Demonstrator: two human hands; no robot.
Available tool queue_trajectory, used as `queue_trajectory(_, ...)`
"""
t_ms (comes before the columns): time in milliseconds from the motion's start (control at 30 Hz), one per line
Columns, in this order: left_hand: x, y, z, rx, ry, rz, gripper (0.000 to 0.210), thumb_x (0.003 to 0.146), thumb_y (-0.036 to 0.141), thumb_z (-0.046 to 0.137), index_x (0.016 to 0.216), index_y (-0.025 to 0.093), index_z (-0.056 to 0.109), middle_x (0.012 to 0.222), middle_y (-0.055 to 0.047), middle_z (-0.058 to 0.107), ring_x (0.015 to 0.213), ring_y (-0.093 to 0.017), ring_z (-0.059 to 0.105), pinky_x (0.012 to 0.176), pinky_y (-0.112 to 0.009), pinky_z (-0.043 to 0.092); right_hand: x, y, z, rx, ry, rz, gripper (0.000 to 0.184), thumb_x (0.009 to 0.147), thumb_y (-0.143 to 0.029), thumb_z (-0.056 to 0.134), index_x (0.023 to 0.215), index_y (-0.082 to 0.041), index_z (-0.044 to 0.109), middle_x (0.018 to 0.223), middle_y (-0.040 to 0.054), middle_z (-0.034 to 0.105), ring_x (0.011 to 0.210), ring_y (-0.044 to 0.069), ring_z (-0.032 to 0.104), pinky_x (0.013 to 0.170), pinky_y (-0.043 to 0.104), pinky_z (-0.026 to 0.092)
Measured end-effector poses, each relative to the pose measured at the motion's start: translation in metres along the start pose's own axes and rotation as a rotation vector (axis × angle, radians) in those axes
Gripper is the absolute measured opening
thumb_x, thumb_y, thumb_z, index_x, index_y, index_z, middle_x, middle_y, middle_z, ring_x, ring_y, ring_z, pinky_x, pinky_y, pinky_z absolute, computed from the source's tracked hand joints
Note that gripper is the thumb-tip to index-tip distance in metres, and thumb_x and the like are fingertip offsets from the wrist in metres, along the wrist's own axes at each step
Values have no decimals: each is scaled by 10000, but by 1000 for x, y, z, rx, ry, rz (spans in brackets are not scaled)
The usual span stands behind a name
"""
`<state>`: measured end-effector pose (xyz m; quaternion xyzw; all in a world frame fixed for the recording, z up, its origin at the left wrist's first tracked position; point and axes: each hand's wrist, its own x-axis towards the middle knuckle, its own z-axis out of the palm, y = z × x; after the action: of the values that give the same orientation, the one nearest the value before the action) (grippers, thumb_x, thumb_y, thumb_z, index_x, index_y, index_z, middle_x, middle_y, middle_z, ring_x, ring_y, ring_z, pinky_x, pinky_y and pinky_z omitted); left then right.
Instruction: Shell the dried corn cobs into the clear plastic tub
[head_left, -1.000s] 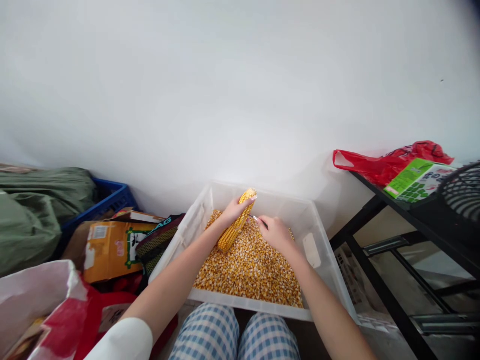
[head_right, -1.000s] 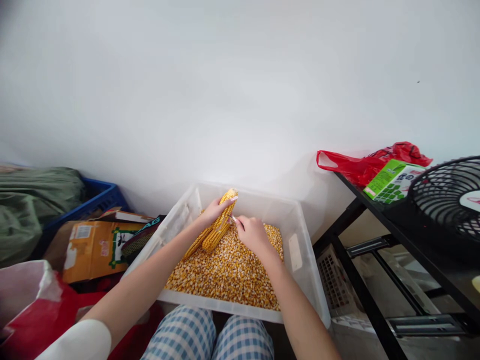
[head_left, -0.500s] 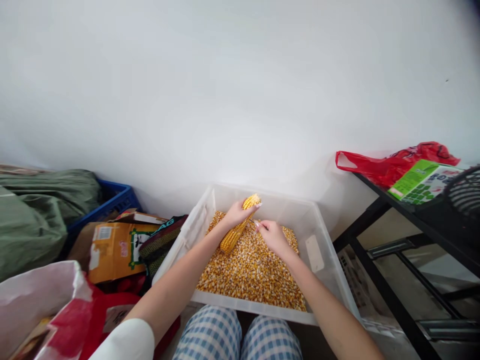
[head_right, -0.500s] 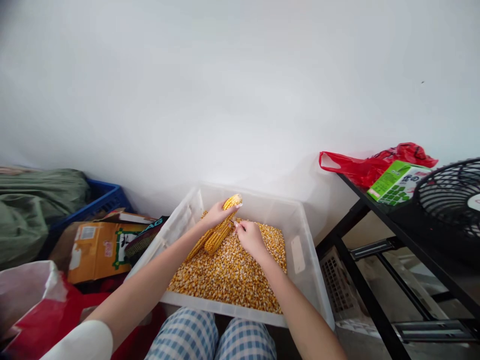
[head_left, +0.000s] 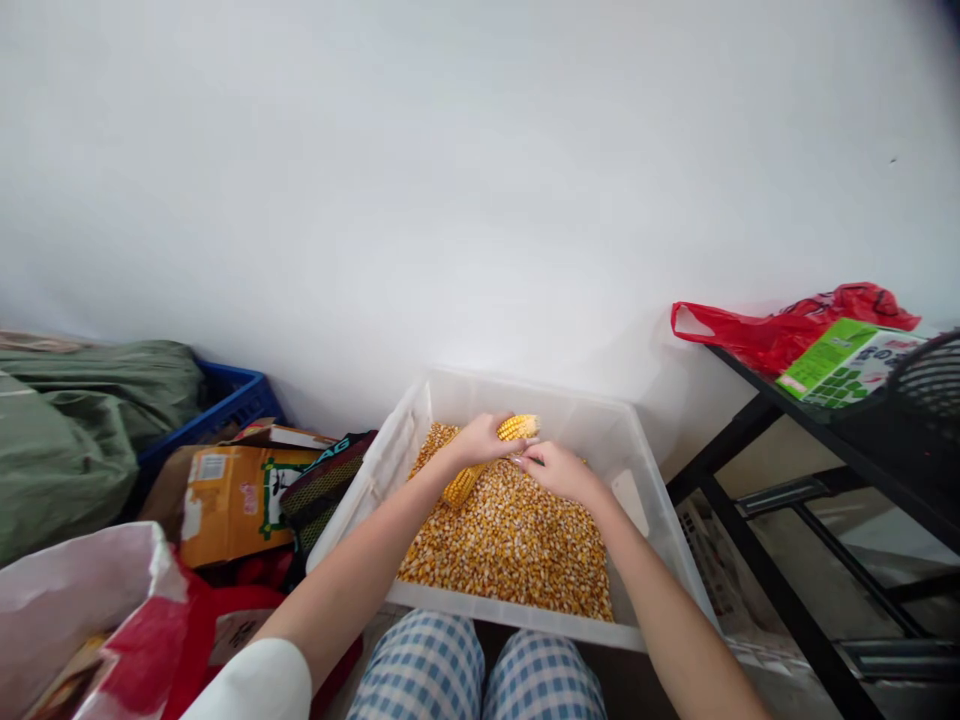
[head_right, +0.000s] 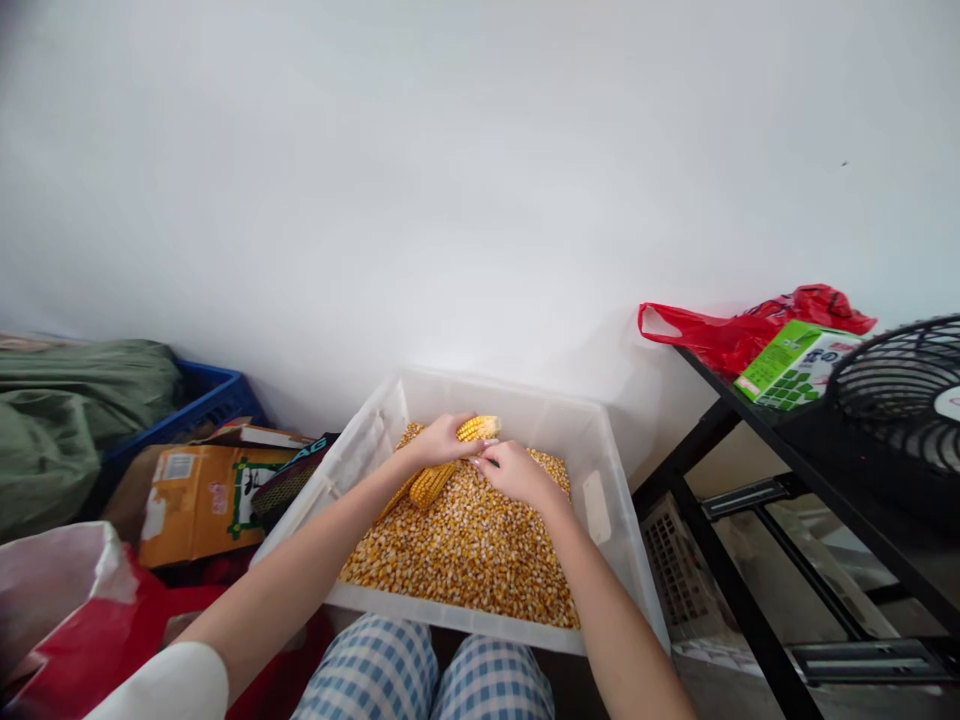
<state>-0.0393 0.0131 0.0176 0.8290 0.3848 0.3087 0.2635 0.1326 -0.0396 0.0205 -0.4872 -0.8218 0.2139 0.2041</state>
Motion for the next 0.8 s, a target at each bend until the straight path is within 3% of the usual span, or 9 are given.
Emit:
queue_trajectory(133, -1, 3, -2, 94, -4, 52, 391, 688, 510, 547, 816, 144, 597, 556, 33, 509, 528, -105, 444, 523, -216, 315, 2, 3, 5, 25, -70, -6, 328, 846, -311, 421, 591, -142, 541, 603, 7, 557, 550, 96, 436, 523, 213, 267)
queue_trajectory(267, 2, 8, -8, -53, 126, 9, 402, 711, 531, 530, 836, 152, 578, 586, 30, 524, 554, -105, 475, 527, -207, 340, 0, -9, 21, -29, -182, -60, 305, 809, -294, 489, 551, -142, 552, 507, -2, 516, 477, 84, 381, 495, 224, 234)
queue_trajectory(367, 6, 8, -10, -304, 194, -125, 436, 734, 556, 495, 894, 156, 556, 610, 17, 553, 558, -115, 520, 526, -211, 384, 0, -12, 18, -29, -81, -55, 332, 837, -304, 448, 565, -144, 549, 526, 0, 521, 488, 86, 393, 500, 227, 230)
queue_trajectory(500, 10, 2, -7, -646, 145, -347, 476, 726, 606, 477, 866, 152, 513, 513, 8, 540, 437, -131, 523, 439, -235, 402, -1, -8, -2, 68, 121, 18, 337, 874, -347, 374, 678, -150, 566, 599, -5, 545, 555, 96, 439, 531, 209, 273)
queue_trajectory(667, 10, 0, -5, -808, 44, -363, 476, 715, 623, 483, 811, 157, 489, 510, -16, 561, 431, -152, 543, 421, -251, 411, -1, -10, -4, 114, 54, 10, 331, 863, -356, 390, 675, -147, 567, 595, -15, 543, 557, 97, 446, 536, 201, 287)
queue_trajectory(800, 9, 3, -7, -833, -16, -389, 498, 700, 623, 502, 871, 156, 504, 550, -25, 577, 443, -151, 549, 428, -254, 405, 0, -11, -4, 113, 135, 43, 329, 858, -349, 390, 684, -142, 576, 592, -10, 539, 561, 101, 443, 543, 203, 295)
